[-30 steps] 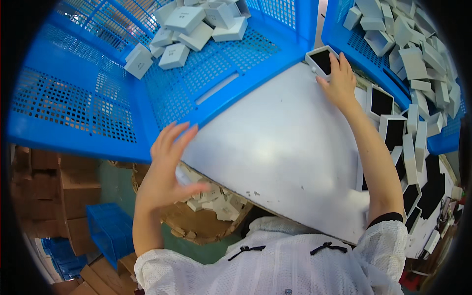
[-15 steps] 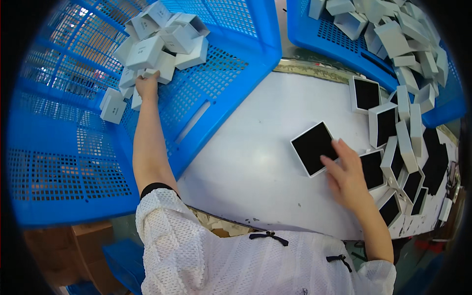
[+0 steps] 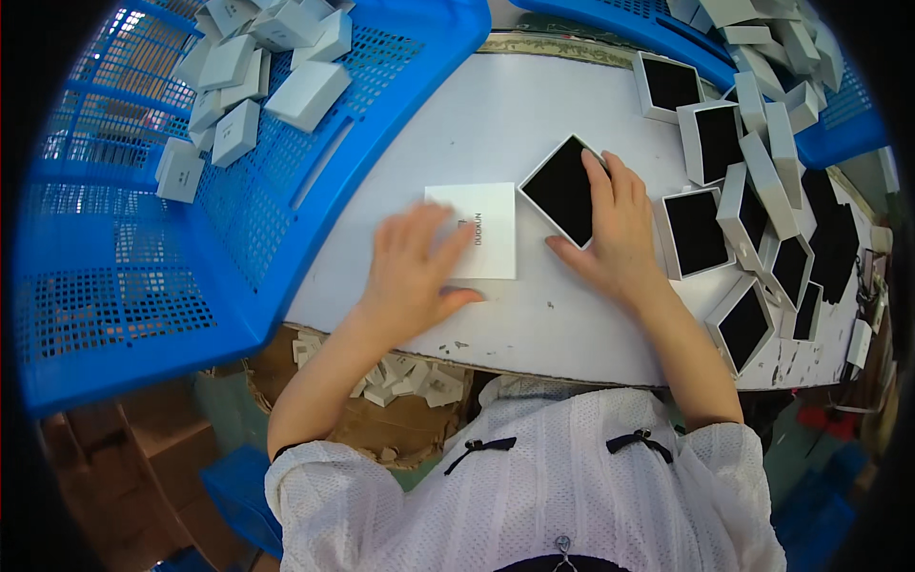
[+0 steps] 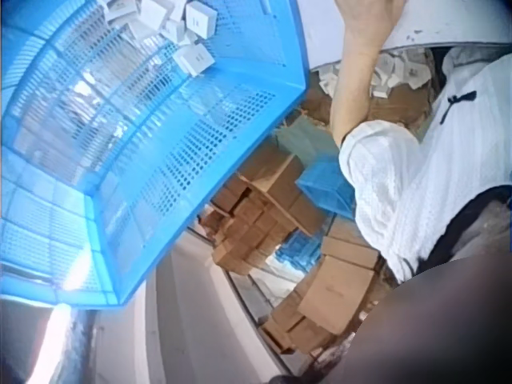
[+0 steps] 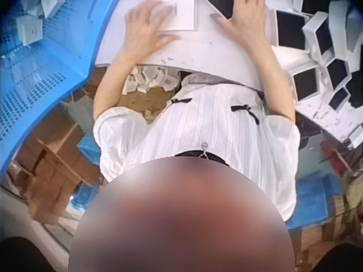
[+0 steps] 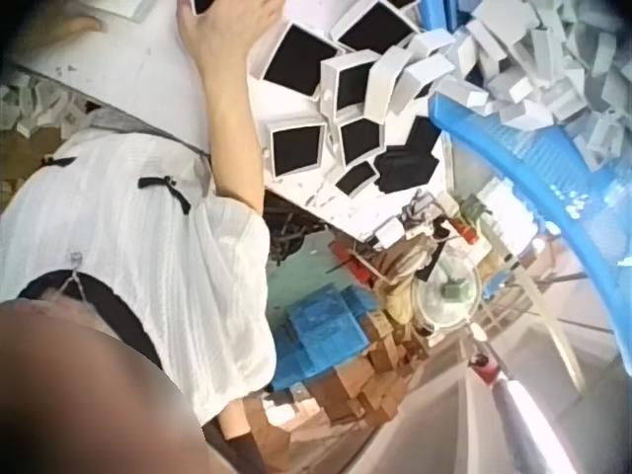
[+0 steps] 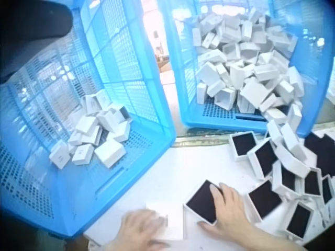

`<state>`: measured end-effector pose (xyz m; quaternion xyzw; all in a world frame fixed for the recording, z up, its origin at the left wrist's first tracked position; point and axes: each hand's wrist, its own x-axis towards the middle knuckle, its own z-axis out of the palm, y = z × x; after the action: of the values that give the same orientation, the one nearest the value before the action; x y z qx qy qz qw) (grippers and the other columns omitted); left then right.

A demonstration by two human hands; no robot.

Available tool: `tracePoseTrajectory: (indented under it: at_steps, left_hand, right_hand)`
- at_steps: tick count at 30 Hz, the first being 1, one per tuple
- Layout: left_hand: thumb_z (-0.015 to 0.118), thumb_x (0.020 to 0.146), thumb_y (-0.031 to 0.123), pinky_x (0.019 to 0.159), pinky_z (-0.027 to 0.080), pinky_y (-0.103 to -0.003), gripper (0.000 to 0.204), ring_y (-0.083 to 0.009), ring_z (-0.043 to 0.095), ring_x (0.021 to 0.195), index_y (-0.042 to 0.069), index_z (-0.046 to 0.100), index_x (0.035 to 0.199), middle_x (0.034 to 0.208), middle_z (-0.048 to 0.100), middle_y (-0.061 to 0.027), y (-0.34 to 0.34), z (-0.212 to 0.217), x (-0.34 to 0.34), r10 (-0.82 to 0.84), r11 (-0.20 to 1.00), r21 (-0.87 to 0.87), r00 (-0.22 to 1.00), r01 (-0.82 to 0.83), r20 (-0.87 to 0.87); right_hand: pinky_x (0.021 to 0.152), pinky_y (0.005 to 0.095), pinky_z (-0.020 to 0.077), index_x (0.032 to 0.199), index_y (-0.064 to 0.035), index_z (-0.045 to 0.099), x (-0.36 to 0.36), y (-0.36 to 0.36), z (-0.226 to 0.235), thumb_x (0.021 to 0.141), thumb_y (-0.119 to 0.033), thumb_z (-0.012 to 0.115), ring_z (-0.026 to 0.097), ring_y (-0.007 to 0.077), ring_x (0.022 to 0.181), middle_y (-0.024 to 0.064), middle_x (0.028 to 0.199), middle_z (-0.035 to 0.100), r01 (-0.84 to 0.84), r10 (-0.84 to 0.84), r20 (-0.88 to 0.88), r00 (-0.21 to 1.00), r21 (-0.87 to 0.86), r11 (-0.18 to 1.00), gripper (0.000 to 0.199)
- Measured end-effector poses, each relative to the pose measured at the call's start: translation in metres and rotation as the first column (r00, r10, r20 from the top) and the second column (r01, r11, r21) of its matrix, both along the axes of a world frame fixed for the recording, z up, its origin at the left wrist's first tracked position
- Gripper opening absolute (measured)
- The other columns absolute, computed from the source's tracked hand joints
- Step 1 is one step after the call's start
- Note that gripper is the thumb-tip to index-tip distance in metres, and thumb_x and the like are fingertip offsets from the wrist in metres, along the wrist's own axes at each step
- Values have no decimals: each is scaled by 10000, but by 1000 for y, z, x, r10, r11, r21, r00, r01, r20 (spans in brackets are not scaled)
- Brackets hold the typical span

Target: Packaging products into small white boxes with black foam inserts.

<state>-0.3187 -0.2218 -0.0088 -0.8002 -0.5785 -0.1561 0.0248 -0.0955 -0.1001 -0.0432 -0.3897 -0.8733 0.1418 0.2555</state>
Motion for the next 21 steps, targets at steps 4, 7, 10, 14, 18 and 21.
tracePoseTrajectory:
  at_steps: [4,7,10,14,18,21]
  left_hand:
    - [843,519,299,1031,312,-456,933,-400,328,1232,78,417,1319,1310,349,-212,27,-16,-11,81,989,-146,946,-36,313]
    - [838,513,278,1028,315,-455,913,-394,333,1229,75,437,1307,1309,359,-200,28,-19,-12,-26,969,-215,918,120,396]
    - [833,509,263,1018,322,-459,887,-384,337,1208,99,462,1298,1305,365,-185,31,-21,-13,-149,948,-205,911,242,385]
    - [826,507,246,1008,304,-487,823,-405,319,1182,138,503,1256,1297,373,-171,25,-22,12,-228,933,-164,878,321,421]
    - [802,528,227,1001,286,-501,704,-403,308,1182,124,541,1173,1290,366,-189,14,-32,34,-191,959,-81,829,272,525]
    - [791,533,240,991,288,-502,761,-405,324,1161,73,485,1210,1282,360,-195,2,-36,52,-276,952,29,817,304,507]
  right_hand:
    - [960,476,307,1331,-26,339,-10,-24,-5,552,-215,759,380,392,1142,234,1284,370,-87,84,-117,990,-24,996,905]
    - [969,486,293,1336,-56,340,1,-46,-4,541,-187,751,375,384,1148,224,1286,357,-232,226,-93,970,-48,972,904]
    - [987,477,284,1340,-58,333,27,-34,1,542,-176,743,370,379,1160,208,1286,363,-437,430,-81,899,-111,893,905]
    - [1041,454,246,1347,-21,307,43,-23,0,568,-189,733,333,383,1214,188,1339,344,-597,532,-311,788,-169,784,904]
    - [1051,470,223,1355,5,287,25,-49,-22,630,-286,720,304,387,1243,193,1363,335,-438,295,-585,755,-115,891,893]
    - [1045,523,198,1345,7,314,0,-72,-11,676,-373,686,302,394,1248,208,1365,338,-387,347,-474,809,15,922,854]
